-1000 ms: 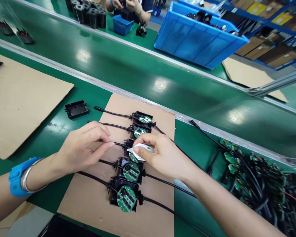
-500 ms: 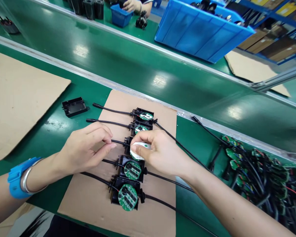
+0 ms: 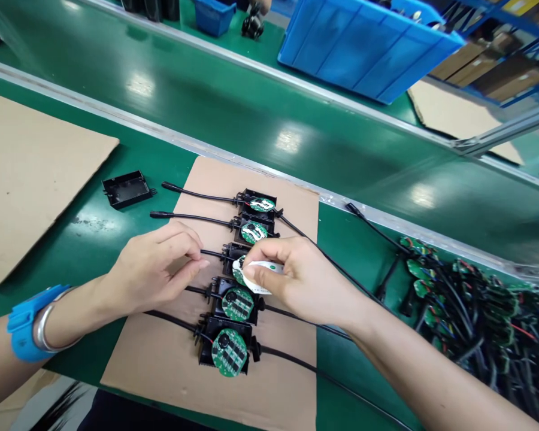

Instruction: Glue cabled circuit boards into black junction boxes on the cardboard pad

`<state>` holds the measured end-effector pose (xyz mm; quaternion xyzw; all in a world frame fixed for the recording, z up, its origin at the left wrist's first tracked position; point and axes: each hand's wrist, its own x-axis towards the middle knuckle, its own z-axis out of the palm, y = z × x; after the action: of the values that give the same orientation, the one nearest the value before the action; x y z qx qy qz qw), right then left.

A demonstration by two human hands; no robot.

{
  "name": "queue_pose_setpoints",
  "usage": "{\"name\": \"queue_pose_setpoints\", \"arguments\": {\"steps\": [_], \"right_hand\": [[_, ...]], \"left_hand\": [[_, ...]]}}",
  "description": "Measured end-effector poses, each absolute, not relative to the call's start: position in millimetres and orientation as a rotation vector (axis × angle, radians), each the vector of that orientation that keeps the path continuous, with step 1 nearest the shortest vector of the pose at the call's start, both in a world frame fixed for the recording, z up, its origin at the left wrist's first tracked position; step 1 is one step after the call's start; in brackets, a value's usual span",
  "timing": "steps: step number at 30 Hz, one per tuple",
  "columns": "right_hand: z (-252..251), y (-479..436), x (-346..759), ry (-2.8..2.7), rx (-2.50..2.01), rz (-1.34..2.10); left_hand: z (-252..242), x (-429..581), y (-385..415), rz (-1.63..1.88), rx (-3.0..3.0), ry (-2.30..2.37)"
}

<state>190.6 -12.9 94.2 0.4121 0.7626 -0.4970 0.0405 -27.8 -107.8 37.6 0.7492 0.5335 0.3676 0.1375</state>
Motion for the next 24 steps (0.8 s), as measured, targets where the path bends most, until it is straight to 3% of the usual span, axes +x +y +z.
{"name": "queue_pose_setpoints", "arguments": {"steps": [24], "right_hand": [[94.7, -4.5, 197.4, 2.428, 1.232, -1.585]], "left_hand": [[41.4, -24.0, -107.4, 1.005, 2.209, 1.494]]}}
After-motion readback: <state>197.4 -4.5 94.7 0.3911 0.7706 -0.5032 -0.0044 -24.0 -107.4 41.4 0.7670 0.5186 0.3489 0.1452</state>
